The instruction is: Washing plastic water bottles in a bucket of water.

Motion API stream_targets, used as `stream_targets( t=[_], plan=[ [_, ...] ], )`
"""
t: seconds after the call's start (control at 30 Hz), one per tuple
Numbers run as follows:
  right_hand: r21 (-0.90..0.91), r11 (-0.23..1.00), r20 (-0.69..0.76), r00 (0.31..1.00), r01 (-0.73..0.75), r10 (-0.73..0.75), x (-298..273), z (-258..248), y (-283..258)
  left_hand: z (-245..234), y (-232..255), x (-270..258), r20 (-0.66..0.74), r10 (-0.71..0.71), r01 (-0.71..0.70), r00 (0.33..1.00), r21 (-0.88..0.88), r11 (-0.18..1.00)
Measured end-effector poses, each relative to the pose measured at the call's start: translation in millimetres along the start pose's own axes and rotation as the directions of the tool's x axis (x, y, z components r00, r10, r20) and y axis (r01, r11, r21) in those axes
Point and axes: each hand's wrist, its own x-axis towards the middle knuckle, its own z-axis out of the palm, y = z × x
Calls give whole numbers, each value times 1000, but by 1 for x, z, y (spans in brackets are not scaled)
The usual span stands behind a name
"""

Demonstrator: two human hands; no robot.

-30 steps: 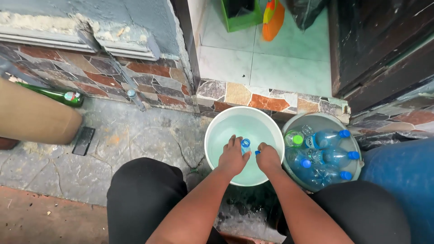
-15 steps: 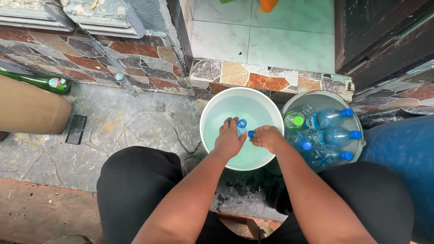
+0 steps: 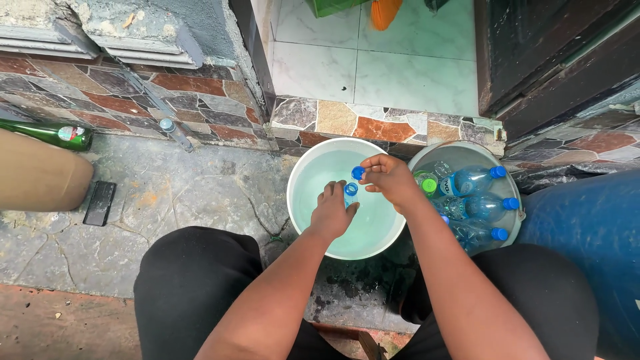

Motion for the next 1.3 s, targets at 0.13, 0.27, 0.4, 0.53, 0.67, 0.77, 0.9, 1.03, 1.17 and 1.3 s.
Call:
stream_targets(
  t=[0.13,0.27,0.4,0.53,0.67,0.77,0.9,1.03,1.17,1.3],
  plan=[
    [-183,972,36,989,145,-141,0,4,5,1,0,-1,-3,16,-16,1000,-12,1000],
    [-226,956,10,981,189,-192,1,2,12,-2,3,-2,0,6,-6,1000,-1,1000],
    [-133,988,-120,988,81,-97,6,-5,27,-3,0,2,-6,5,-5,1000,5,1000],
    [-234,972,-186,982,-5,-40,13,-9,62,-7,2,0,16,-18,18,1000,-11,1000],
    [-631,768,-253,965,-114,-64,15,-9,100,-6,1,-1,21,-24,25,999,-15,1000],
    [-828,552,-200,971,-94,-134,19,-11,139,-4,-1,-1,23,-19,19,1000,-19,1000],
    [-866,482,-164,986,-135,-19,5,6,128,-4,-1,-3,14,-8,9,1000,-40,999],
    [-502,816,-151,958,-287,244,23,-13,147,-4,-1,-2,20,-16,16,1000,-20,1000],
    [102,906,20,912,-410,410,31,-34,138,-2,-3,-2,-2,-4,3,1000,-44,999],
    [280,904,20,943,-324,332,35,-41,107,0,-5,1,-14,11,-12,1000,-32,999]
  ],
)
